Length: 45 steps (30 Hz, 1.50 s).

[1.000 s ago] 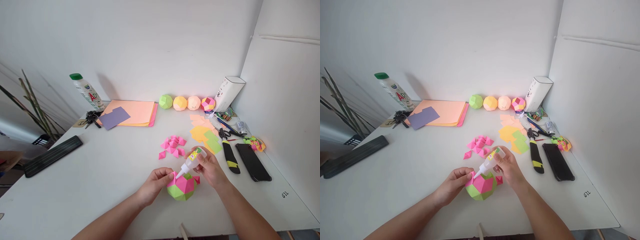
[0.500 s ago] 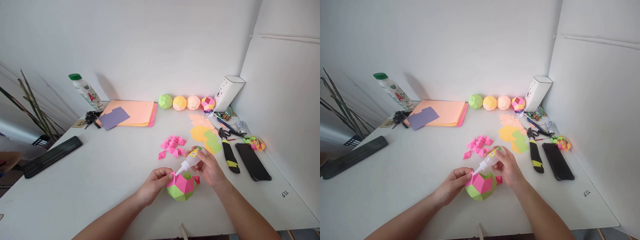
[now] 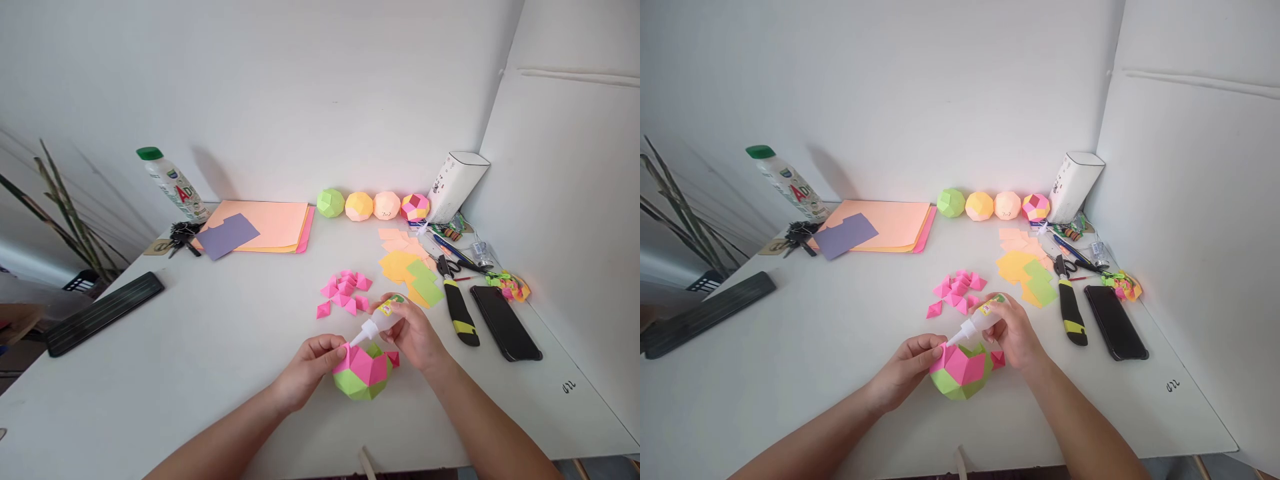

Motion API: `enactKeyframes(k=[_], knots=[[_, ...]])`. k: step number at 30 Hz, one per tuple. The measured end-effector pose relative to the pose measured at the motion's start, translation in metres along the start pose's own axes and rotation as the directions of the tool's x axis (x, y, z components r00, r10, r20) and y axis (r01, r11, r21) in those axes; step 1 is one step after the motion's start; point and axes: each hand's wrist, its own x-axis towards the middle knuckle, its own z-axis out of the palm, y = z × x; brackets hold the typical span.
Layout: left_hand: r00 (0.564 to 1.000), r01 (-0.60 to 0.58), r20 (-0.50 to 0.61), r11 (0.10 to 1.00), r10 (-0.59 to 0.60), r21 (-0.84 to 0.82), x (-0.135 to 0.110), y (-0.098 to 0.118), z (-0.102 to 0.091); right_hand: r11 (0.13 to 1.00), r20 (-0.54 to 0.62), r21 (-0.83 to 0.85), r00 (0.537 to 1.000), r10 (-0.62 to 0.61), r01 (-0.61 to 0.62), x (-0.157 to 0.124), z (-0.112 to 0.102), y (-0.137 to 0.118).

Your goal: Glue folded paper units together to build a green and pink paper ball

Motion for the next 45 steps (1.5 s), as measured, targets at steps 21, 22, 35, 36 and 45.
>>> enactKeyframes(k=[21, 22, 35, 36, 45], knots=[[1.000, -0.009, 0.029, 1.000, 0.009, -0.004, -0.002, 0.003, 0.001, 0.582, -0.160, -0.810, 0.930, -0.332, 0.069, 0.006, -0.017, -0.010], [1.000, -0.009, 0.027, 1.000, 0.009, -0.003, -0.002, 0.003, 0.002, 0.531, -0.141, -0.844, 0.924, -0.355, 0.075, 0.007, -0.018, -0.008], [0.999, -0.003, 0.036, 1.000, 0.003, -0.018, -0.002, 0.005, 0.003, 0.059, -0.124, -0.992, 0.921, -0.369, -0.110, 0.015, -0.032, 0.002], [0.999, -0.003, 0.037, 1.000, 0.003, -0.019, -0.002, 0.005, 0.003, 0.021, -0.095, -0.995, 0.919, -0.383, -0.094, 0.015, -0.031, 0.002], [0.999, -0.003, 0.051, 1.000, 0.003, 0.003, -0.002, 0.008, 0.005, 0.604, 0.211, -0.767, 0.974, -0.084, 0.218, -0.010, 0.002, -0.006]])
